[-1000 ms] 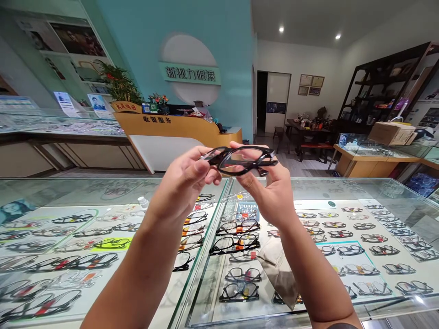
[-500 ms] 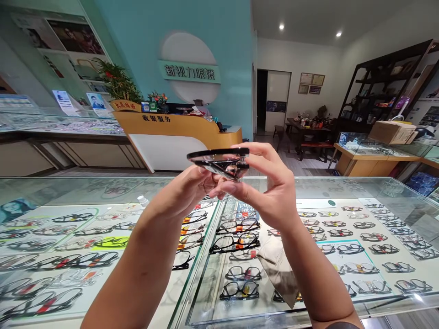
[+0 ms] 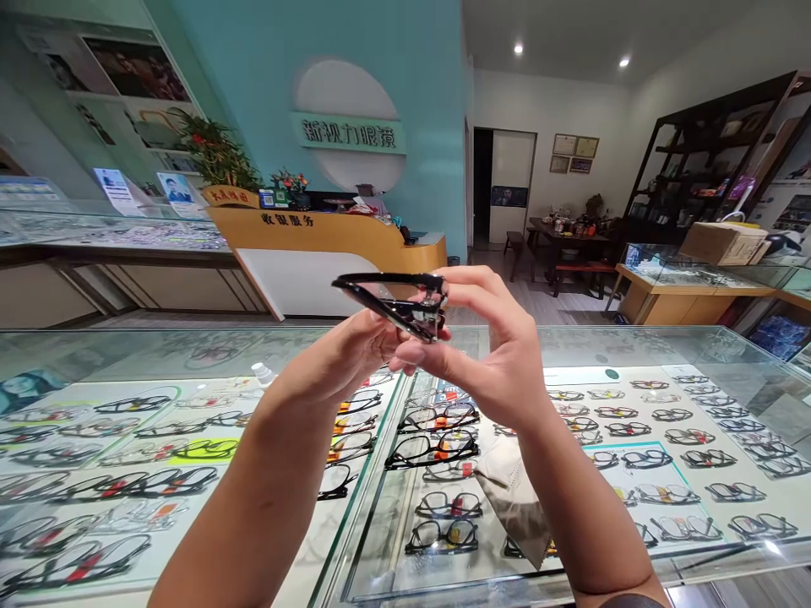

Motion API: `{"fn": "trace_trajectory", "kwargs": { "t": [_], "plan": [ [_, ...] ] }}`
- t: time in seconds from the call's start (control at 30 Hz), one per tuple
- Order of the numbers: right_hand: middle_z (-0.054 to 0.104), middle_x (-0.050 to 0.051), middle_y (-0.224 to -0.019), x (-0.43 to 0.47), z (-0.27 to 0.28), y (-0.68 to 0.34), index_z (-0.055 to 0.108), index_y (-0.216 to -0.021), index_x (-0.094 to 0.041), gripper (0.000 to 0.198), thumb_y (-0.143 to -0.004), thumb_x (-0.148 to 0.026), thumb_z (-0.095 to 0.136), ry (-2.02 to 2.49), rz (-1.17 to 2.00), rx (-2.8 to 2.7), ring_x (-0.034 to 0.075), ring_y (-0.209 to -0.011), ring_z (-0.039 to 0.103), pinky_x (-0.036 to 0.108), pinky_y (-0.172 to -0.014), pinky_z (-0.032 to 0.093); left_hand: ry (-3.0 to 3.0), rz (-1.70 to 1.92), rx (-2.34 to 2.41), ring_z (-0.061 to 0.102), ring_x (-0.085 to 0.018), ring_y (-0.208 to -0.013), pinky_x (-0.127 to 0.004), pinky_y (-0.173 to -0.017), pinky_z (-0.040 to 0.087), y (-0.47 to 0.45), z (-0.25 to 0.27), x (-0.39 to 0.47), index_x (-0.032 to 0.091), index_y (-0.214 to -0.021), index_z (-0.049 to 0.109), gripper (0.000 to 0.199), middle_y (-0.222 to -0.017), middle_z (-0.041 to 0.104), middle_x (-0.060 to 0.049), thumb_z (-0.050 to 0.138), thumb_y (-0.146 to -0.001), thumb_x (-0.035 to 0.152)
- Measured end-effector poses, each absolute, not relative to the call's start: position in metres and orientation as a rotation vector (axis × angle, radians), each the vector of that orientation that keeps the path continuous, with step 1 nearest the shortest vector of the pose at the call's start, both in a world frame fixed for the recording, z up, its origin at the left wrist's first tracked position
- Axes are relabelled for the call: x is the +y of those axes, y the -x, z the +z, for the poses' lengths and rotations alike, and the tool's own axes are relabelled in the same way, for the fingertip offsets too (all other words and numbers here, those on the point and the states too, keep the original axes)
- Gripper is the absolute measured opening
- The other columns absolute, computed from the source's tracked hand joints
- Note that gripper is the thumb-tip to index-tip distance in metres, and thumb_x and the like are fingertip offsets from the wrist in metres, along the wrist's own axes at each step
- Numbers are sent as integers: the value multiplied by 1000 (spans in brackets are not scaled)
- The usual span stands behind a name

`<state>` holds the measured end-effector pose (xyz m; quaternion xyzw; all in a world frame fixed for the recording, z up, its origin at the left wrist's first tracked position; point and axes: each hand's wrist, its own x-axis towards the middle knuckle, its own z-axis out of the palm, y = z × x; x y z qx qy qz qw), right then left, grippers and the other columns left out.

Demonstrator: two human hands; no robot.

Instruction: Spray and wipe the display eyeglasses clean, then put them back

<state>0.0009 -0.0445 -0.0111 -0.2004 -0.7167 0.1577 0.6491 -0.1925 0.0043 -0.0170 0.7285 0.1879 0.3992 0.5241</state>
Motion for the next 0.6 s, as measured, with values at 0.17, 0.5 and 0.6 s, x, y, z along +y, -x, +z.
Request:
{"fn": "trace_trajectory", "kwargs": {
  "t": [0.17, 0.5, 0.6],
  "plan": [
    [75, 4, -116, -46, -9, 0, 82, -110, -33, 27, -89, -50, 84, 493, 260, -1614, 28, -119, 69, 52, -105, 61, -1731, 1110, 498, 64, -19, -68, -32, -61, 49, 189, -10, -1, 21, -89, 72, 62, -79, 72, -7, 64, -86, 82],
    [75, 3, -110, -52, -6, -1, 81, -102, -30, 20, -91, -46, 82, 568, 209, -1646, 24, -109, 69, 47, -101, 57, -1388, 1840, 221, 45, -9, -51, -25, -57, 47, 204, 16, -25, 22, -68, 56, 33, -53, 45, 7, 84, -82, 30],
    [75, 2, -106, -57, 2, -4, 76, -99, -27, 20, -90, -43, 83, 701, 250, -1797, 23, -106, 68, 44, -98, 55, -1375, 1855, -4, 34, -5, -43, -21, -52, 44, 210, 25, -39, 20, -65, 56, 37, -44, 31, 11, 88, -82, 30]
  ]
}}
